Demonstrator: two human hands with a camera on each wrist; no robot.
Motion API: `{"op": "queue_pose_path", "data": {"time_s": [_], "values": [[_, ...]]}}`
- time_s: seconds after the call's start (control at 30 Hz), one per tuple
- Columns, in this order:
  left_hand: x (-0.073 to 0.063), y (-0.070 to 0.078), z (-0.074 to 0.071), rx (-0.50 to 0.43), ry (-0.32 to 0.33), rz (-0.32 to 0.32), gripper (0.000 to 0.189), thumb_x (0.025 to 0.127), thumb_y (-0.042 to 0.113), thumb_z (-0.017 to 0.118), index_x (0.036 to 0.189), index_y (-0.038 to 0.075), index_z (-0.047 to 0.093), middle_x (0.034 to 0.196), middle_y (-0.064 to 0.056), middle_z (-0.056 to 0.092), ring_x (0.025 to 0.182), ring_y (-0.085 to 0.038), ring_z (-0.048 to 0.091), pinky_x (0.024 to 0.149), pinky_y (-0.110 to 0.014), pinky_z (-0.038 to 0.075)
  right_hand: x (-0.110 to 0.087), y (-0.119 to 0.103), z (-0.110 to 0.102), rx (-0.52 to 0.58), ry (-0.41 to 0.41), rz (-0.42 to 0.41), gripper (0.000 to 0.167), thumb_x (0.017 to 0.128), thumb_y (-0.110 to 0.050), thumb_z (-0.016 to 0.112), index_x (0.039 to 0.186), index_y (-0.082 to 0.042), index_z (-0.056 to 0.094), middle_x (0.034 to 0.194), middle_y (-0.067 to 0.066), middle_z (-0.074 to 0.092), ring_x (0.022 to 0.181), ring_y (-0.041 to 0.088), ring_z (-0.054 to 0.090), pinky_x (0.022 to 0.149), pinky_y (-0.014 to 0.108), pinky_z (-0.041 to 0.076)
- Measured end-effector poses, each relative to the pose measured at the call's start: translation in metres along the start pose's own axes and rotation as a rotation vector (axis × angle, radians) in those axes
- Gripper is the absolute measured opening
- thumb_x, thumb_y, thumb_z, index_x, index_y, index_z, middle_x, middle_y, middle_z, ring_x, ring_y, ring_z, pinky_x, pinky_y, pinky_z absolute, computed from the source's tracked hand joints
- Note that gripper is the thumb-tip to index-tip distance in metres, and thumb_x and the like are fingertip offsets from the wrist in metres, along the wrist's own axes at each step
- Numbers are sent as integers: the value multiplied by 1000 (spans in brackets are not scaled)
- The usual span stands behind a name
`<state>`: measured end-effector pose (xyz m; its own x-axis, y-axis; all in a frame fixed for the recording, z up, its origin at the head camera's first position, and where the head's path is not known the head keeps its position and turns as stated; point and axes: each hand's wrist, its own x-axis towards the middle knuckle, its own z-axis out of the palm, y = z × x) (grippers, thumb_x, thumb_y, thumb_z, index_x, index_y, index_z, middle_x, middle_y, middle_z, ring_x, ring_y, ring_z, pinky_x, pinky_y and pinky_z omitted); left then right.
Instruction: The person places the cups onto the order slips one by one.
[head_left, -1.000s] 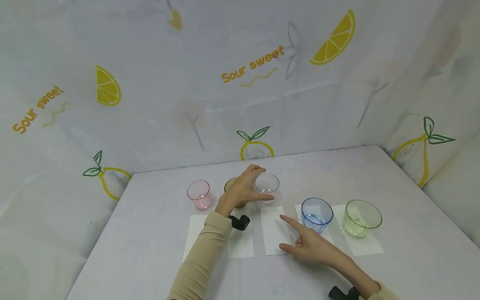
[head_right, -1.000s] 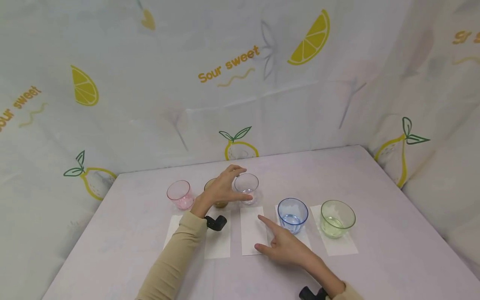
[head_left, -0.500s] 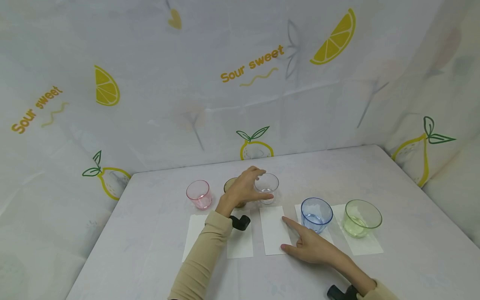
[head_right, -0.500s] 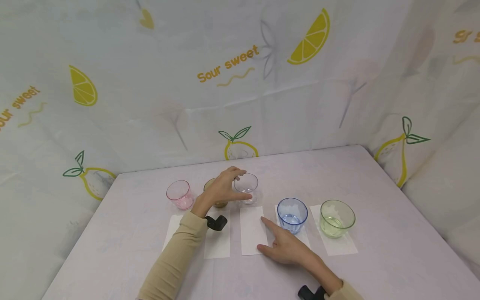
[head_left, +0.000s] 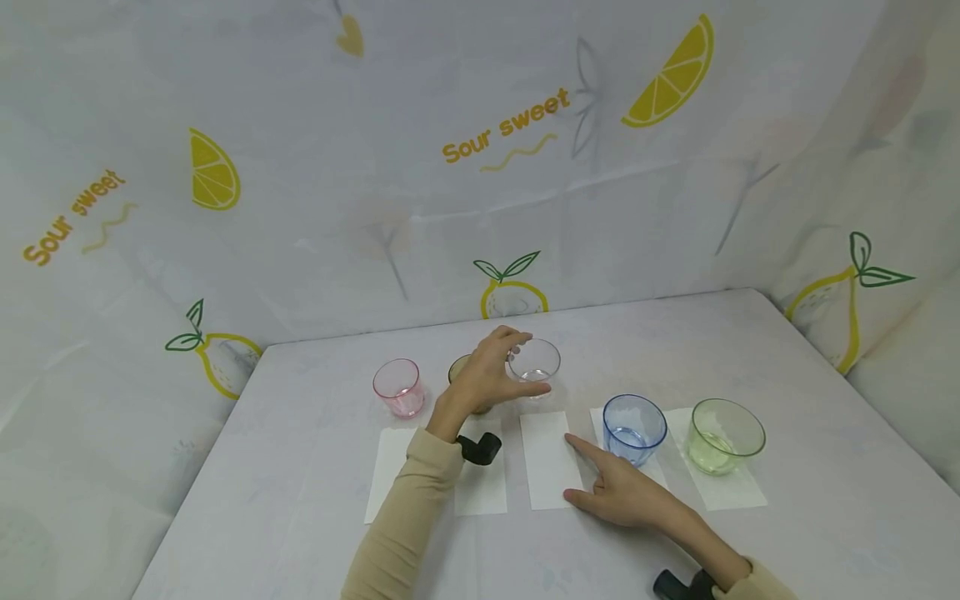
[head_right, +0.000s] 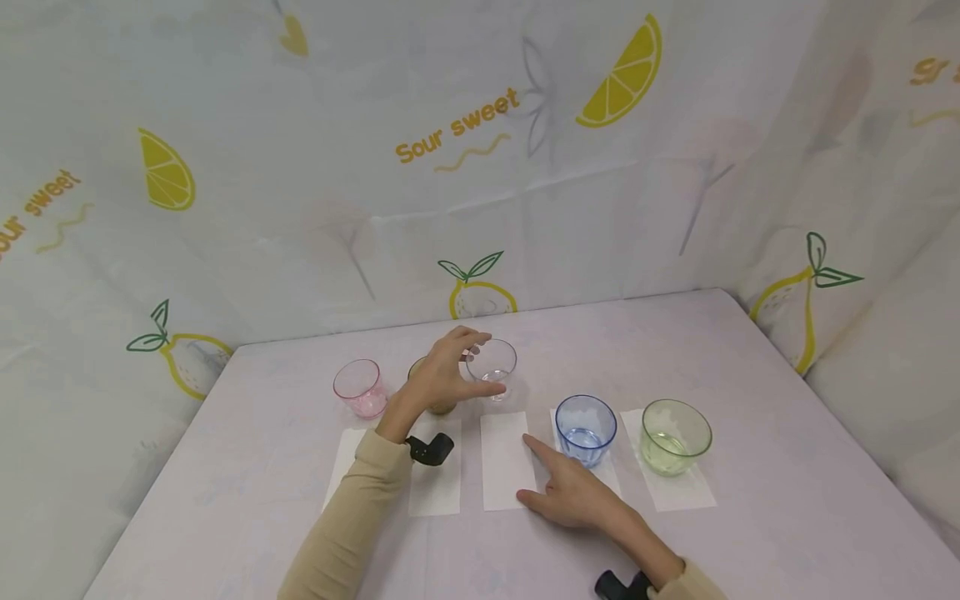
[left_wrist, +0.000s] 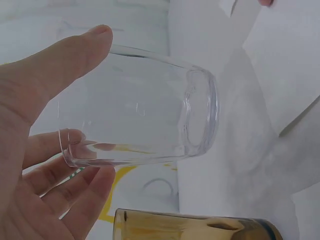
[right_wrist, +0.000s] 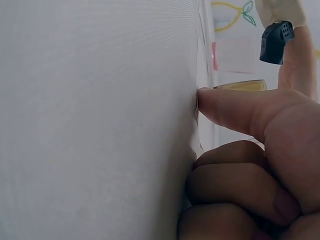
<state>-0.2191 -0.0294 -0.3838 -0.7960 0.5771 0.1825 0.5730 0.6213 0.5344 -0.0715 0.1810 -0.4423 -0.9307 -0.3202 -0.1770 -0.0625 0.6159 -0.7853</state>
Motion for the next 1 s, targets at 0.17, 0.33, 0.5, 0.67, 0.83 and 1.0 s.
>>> {"op": "queue_pose_path", "data": {"time_s": [0.17, 0.33, 0.5, 0.67, 0.83, 1.0], "values": [[-6, 6, -3, -21, 17, 4, 83, 80, 43, 86, 146, 5, 54, 141, -10, 57, 121, -30, 62, 98, -42, 55, 0, 1, 1, -7, 6, 12, 85, 89, -30, 78, 155, 2, 36, 51, -8, 38, 45, 7, 32, 43, 19, 27], [-13, 12, -6, -32, 32, 16, 82, 79, 42, 87, 145, 6, 55, 140, -10, 58, 120, -28, 62, 95, -40, 57, 0, 0, 1, -5, -1, 25, 85, 89, -31, 78, 156, 1, 36, 51, -8, 37, 45, 7, 31, 43, 19, 27], [-20, 18, -8, -56, 63, 50, 81, 77, 38, 90, 143, 4, 57, 135, -11, 60, 116, -29, 65, 92, -42, 59, 0, 0, 1, -23, 2, 26, 84, 89, -31, 77, 156, 0, 36, 51, -9, 36, 45, 5, 30, 44, 19, 28], [-30, 25, -10, -64, 86, 64, 82, 75, 39, 91, 141, 5, 59, 131, -10, 61, 110, -24, 66, 89, -36, 59, 0, -1, 0, -33, 11, 47, 84, 89, -31, 78, 157, -2, 36, 52, -8, 36, 46, 6, 30, 44, 19, 28], [-39, 30, -11, -107, 73, 55, 82, 74, 39, 92, 141, 6, 59, 130, -8, 61, 107, -22, 66, 90, -39, 59, 0, -2, 0, -34, 12, 46, 85, 89, -32, 78, 157, -2, 36, 51, -8, 36, 46, 6, 30, 44, 19, 28], [-46, 31, -13, -136, 55, 49, 83, 73, 39, 93, 141, 6, 59, 130, -9, 61, 108, -28, 66, 92, -47, 59, 0, -2, 1, -23, 0, 26, 86, 89, -32, 78, 156, 0, 35, 51, -8, 35, 46, 6, 28, 44, 19, 26]]}}
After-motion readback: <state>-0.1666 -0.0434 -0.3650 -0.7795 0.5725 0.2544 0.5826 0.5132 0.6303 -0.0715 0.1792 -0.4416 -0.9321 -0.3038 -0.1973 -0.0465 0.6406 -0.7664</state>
